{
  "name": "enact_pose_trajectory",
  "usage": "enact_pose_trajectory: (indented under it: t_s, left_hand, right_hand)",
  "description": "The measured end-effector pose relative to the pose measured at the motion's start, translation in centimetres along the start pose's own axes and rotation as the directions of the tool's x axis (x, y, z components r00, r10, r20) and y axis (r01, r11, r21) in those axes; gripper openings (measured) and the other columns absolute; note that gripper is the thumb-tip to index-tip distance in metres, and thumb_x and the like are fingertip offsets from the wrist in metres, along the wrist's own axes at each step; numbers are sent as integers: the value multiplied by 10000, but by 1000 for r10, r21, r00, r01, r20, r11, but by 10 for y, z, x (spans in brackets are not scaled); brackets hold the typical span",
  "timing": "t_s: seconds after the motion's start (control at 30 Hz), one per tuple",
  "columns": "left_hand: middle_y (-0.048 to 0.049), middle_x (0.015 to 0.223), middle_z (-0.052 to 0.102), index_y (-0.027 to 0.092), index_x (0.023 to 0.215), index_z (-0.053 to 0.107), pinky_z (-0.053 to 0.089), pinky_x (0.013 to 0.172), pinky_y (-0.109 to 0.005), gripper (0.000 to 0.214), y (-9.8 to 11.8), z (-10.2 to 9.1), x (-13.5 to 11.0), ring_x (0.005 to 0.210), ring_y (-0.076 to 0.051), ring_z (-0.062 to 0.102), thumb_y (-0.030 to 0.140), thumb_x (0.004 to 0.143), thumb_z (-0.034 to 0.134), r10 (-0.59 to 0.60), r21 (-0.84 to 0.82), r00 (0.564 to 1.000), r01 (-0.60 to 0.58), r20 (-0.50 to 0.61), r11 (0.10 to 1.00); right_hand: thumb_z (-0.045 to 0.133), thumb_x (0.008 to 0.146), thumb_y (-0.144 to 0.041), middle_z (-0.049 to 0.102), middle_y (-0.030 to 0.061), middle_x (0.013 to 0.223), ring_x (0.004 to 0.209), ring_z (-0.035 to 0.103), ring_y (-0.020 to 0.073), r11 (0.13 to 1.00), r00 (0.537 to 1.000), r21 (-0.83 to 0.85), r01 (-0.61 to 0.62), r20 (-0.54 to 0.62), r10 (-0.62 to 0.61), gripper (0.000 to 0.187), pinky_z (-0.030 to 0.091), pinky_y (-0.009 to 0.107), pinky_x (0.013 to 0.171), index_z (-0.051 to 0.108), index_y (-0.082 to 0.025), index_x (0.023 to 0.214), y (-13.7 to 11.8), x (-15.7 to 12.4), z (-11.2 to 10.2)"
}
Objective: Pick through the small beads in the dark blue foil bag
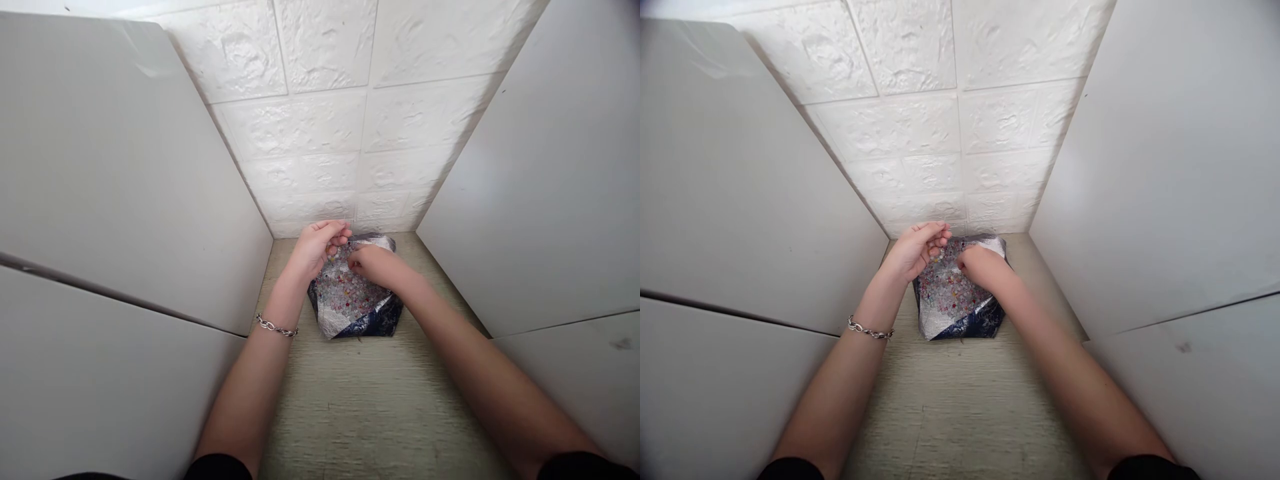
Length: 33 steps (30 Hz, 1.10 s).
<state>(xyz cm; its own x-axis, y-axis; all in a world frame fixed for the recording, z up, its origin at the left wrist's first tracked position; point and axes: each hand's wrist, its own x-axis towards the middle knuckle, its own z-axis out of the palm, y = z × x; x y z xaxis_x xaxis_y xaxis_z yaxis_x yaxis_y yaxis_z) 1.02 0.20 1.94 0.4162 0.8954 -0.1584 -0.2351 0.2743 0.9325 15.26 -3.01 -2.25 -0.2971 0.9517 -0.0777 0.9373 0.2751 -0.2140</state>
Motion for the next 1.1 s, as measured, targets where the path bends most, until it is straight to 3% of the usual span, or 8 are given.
enact_pose_trajectory:
  t_s: [0.17,0.4,0.63,0.77,1.1]
  left_hand:
    - [3,586,589,115,638,609,283,372,-121,92,0,0,0,440,0,455,198,676,623,-6,-14,1000,5,-22,1000]
    - [-6,608,611,115,662,611,297,378,-120,101,2,0,-1,478,-15,512,212,674,637,-19,-33,1000,19,-15,999]
    - [-13,622,622,107,689,616,306,389,-123,96,5,2,-3,501,-27,545,202,702,611,-26,-32,998,25,-53,999]
    - [-14,620,624,106,690,615,300,384,-122,82,4,1,-2,496,-26,546,187,704,608,-27,-52,998,24,-64,998]
    - [-23,649,637,114,716,612,297,374,-112,79,6,-1,-2,522,-31,572,185,734,583,-44,-65,996,38,-82,997]
  right_hand:
    - [453,784,-172,620,59,878,765,564,162,999,999,-24,-28,43,29,208,343,245,633,659,-186,815,-3,1,3]
    - [458,775,-157,626,66,904,804,569,172,999,999,-15,-32,30,32,215,358,244,663,663,-176,838,-3,1,4]
    - [493,728,-155,652,32,832,763,574,150,997,994,75,37,101,-44,192,370,229,674,662,-203,805,-4,-4,-8]
    - [499,733,-190,656,68,808,735,587,174,1000,988,2,-19,154,19,178,382,253,657,674,-190,766,-7,-5,-6]
    - [510,746,-215,662,76,861,783,594,176,999,982,10,-39,183,36,202,386,240,687,681,-187,850,-7,-4,-5]
